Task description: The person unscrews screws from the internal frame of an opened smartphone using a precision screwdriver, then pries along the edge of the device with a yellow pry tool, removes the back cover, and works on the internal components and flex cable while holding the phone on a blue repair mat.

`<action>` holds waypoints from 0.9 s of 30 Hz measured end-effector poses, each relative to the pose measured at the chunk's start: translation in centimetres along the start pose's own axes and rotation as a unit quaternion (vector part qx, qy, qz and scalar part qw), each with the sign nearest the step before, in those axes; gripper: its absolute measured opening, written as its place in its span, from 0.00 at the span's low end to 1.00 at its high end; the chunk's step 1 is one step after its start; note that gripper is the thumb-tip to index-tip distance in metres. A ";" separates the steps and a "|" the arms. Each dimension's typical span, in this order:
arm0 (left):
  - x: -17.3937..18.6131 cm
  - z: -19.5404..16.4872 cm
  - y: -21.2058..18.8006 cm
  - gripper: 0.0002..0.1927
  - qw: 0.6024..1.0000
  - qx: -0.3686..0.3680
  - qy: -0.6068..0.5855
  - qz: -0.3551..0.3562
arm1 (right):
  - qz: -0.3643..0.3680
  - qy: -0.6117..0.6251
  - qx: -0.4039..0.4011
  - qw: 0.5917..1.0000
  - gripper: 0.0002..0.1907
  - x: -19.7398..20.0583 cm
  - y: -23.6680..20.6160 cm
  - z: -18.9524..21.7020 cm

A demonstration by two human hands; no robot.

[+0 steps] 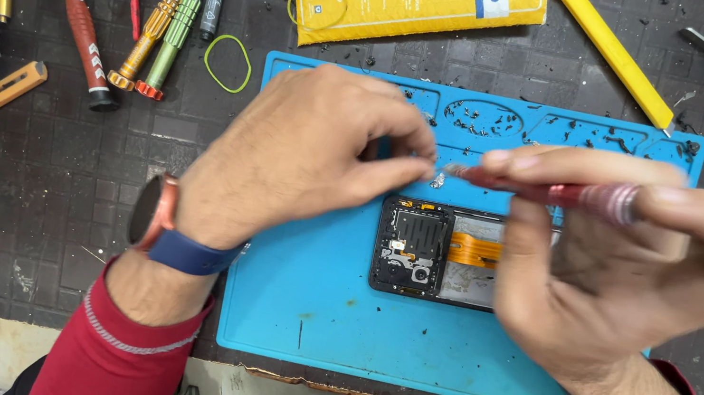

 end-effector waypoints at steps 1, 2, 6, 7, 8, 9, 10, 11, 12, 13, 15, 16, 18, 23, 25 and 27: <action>-0.3 -0.1 0.2 0.07 0.999 -0.012 0.004 -0.033 | -0.012 -0.007 -0.006 1.000 0.31 0.2 -0.2 -0.2; -0.7 -0.4 0.4 0.07 0.997 -0.026 0.004 -0.069 | -0.024 -0.014 -0.012 1.000 0.31 0.4 -0.4 -0.3; -2.3 -0.9 1.0 0.06 0.986 -0.051 0.014 -0.161 | -0.021 -0.057 -0.005 0.998 0.32 1.0 -0.3 -0.3; -2.6 -0.8 1.0 0.06 0.984 -0.050 0.020 -0.173 | -0.010 -0.049 -0.003 0.999 0.31 1.0 -0.1 -0.2; -2.6 -0.5 0.9 0.07 0.984 -0.035 0.006 -0.176 | 0.000 -0.041 -0.001 0.999 0.31 1.0 0.2 0.0; -2.6 -0.3 0.9 0.07 0.984 -0.022 -0.008 -0.178 | 0.014 -0.016 0.000 1.000 0.30 1.0 0.4 0.2; -2.6 -0.1 0.9 0.07 0.983 -0.008 -0.023 -0.181 | 0.030 -0.002 0.003 1.000 0.30 0.7 0.7 0.3; -2.6 0.0 0.8 0.09 0.984 -0.010 -0.030 -0.175 | 0.045 0.013 0.004 0.999 0.31 0.4 0.9 0.5; -2.5 0.0 0.8 0.12 0.985 -0.011 -0.036 -0.171 | 0.063 0.020 0.009 0.998 0.32 -0.1 1.0 0.6; -2.4 0.1 0.8 0.14 0.985 -0.013 -0.041 -0.167 | 0.080 0.027 0.014 0.996 0.33 -0.6 1.2 0.7; -2.3 0.0 0.7 0.13 0.986 -0.034 -0.014 -0.166 | 0.112 0.051 0.009 0.992 0.32 -1.2 1.2 0.8; -2.3 -0.1 0.6 0.12 0.985 -0.044 -0.001 -0.164 | 0.127 0.063 0.005 0.990 0.31 -1.6 1.2 0.8; -2.3 0.1 0.6 0.12 0.988 -0.039 0.003 -0.150 | 0.125 0.080 0.013 0.989 0.31 -1.8 1.1 0.7; -2.5 0.4 0.5 0.12 0.989 -0.037 0.008 -0.146 | 0.121 0.077 0.017 0.990 0.30 -1.8 0.9 0.6; -2.5 0.4 0.5 0.12 0.989 -0.037 0.008 -0.145 | 0.112 0.090 0.023 0.989 0.31 -1.7 0.8 0.6; -2.5 0.3 0.5 0.12 0.989 -0.037 0.008 -0.146 | 0.126 0.081 0.018 0.989 0.30 -1.8 0.8 0.6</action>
Point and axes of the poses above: each hand's wrist, its own y-axis towards the middle knuckle, its own x-axis out of the back of the hand, z = x × y, the point moved 4 cm from there along y, towards the middle knuckle, and after that the axes turned 6 degrees about z, right-handed, at the moved point
